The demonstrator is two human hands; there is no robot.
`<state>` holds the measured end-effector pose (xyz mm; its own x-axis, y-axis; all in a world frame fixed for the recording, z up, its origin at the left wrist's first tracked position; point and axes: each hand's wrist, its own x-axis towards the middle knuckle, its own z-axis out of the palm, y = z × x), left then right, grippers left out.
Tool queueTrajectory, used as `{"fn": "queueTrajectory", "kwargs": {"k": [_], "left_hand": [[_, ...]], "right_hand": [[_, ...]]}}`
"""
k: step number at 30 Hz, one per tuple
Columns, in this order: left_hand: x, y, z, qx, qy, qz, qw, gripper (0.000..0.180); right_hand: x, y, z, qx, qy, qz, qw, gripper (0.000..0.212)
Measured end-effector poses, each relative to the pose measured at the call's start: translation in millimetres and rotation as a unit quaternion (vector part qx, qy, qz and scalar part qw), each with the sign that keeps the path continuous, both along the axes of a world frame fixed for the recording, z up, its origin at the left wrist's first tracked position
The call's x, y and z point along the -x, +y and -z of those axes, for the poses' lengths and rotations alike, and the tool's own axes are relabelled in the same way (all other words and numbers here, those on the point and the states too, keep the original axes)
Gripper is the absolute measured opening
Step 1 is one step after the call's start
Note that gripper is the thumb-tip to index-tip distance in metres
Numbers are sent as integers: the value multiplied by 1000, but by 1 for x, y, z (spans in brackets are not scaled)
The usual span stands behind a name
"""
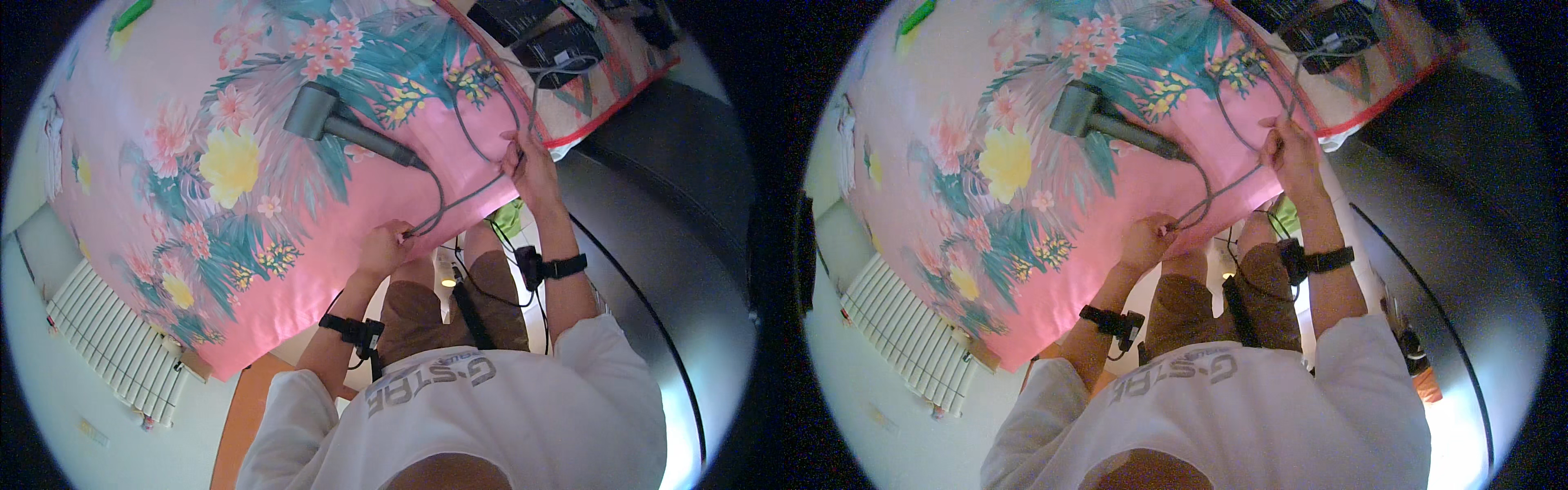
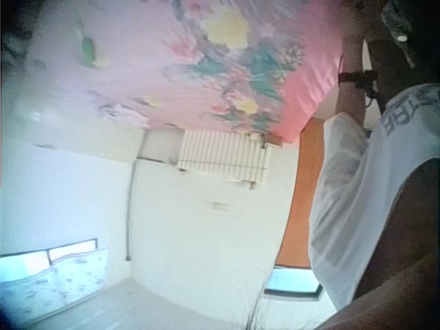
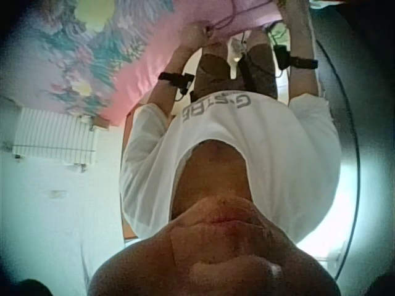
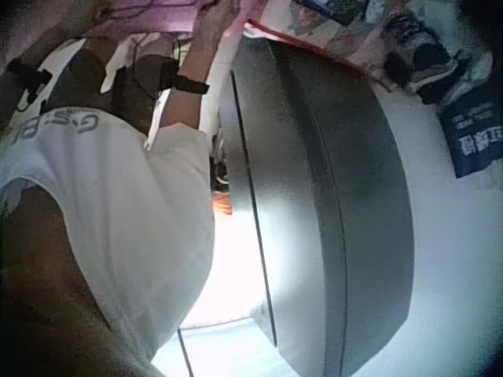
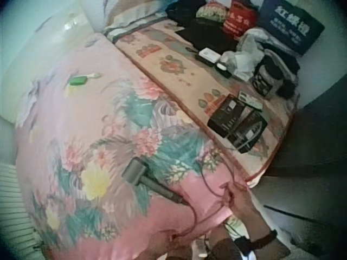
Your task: The person wipes the top surface of a refrigerator with a cloth, folds black garments on a bed, and سپس wraps the cord of a hair dryer.
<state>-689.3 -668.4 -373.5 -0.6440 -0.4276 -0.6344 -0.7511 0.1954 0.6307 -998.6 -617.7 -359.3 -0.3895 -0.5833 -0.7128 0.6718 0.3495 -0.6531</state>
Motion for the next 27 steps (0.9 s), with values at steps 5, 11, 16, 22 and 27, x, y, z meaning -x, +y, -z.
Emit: {"fn": "queueTrajectory", "kwargs": {"k": [5,11,16,22,27], "left_hand": [[28,-2,0,58,104,-34,992,15],[40,-33,-24,81,106,5,991,15],[48,-54,-11,101,129,91,982,15],[13,-94,66,-70,116,-58,989,22],[63,-117,58,-199,-68,-428,879,30]], "right_hand": [[32,25,52,-254,232,-63,937,43],[-46,-18,-40,-87,629,-162,756,54],[-96,-13,-10,117,585,-439,671,47],[-76,-14,-14,-66,430,-634,639,21],[-59,1,-12,-16,456,-579,676,12]]}}
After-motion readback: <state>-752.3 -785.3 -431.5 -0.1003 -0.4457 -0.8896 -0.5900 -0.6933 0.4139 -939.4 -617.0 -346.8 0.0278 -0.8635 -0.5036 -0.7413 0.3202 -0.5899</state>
